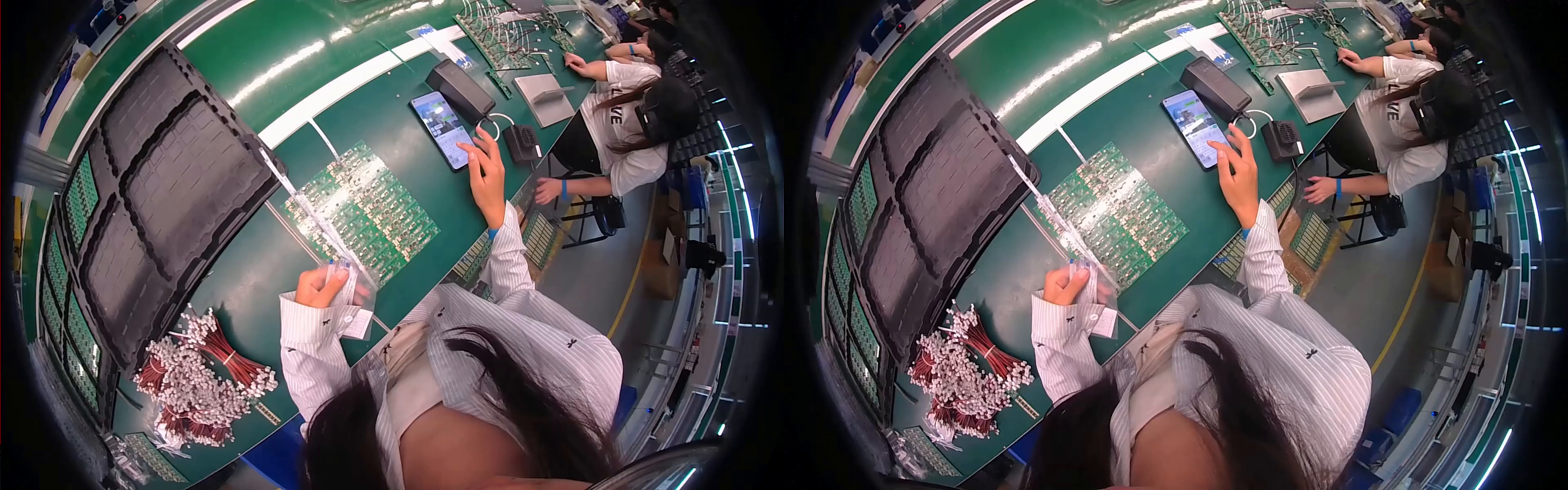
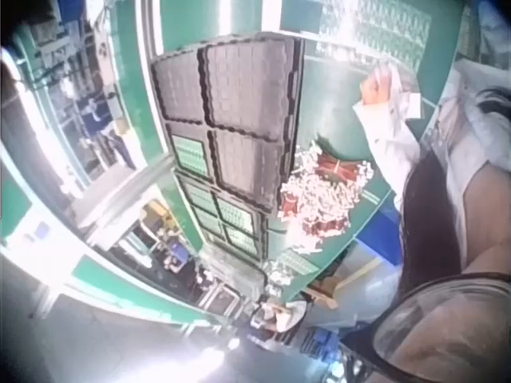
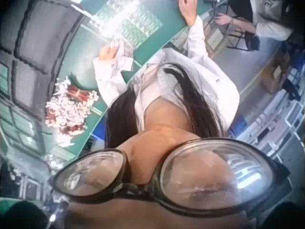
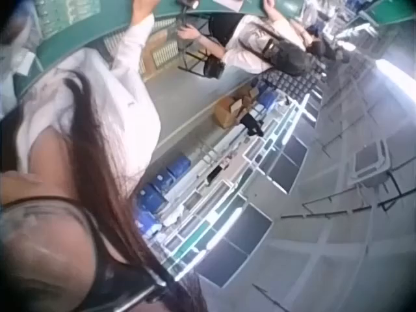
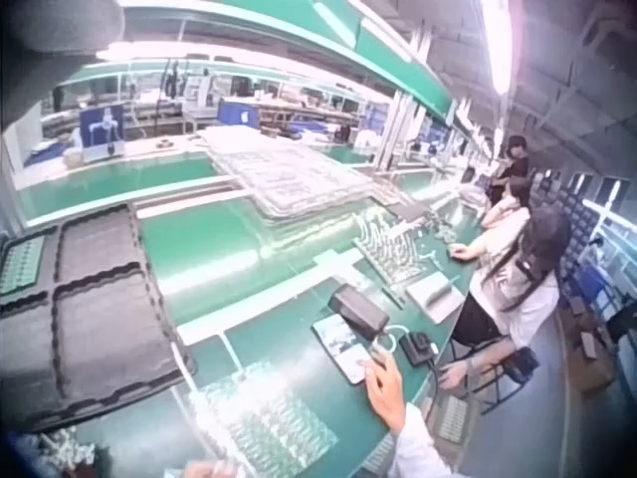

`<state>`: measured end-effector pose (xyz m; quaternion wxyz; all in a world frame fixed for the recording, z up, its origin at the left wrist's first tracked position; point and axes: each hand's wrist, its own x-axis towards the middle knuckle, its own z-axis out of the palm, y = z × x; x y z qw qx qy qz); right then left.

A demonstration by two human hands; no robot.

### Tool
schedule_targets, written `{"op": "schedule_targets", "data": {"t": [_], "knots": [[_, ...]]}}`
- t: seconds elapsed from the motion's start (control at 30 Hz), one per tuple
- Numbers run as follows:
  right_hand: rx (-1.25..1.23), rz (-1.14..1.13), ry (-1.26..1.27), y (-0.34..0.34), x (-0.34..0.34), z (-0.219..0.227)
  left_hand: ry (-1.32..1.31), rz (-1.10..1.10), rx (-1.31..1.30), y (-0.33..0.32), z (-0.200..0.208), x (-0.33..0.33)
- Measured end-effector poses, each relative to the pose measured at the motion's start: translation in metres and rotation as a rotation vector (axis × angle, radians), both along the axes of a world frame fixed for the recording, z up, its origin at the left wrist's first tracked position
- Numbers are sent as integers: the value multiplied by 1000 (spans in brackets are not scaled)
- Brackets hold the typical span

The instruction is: The person assembles small electronic components by hand, placing circuit boards, electronic components, and wires into a plastic tray.

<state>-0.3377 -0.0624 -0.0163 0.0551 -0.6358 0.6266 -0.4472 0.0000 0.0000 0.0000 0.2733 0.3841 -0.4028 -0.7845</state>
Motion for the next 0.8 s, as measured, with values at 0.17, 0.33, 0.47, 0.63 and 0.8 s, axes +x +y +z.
{"op": "schedule_targets", "data": {"t": [0.17, 0.33, 0.47, 0.63, 0.8], "knots": [[-10, 8, 67, 3, 2, -2, 37, 13, -26, 1, -2, -2], [-37, 12, 73, 3, 0, -3, 46, 13, -59, 2, -8, -3], [-50, 16, 34, 5, 1, -1, 46, 14, -63, 3, -5, 2], [-51, -2, 17, -2, -6, -5, 100, 143, 18, 9, -7, 8], [6, 61, 152, -3, -3, 3, 130, 303, -1, 11, -12, 23]]}}
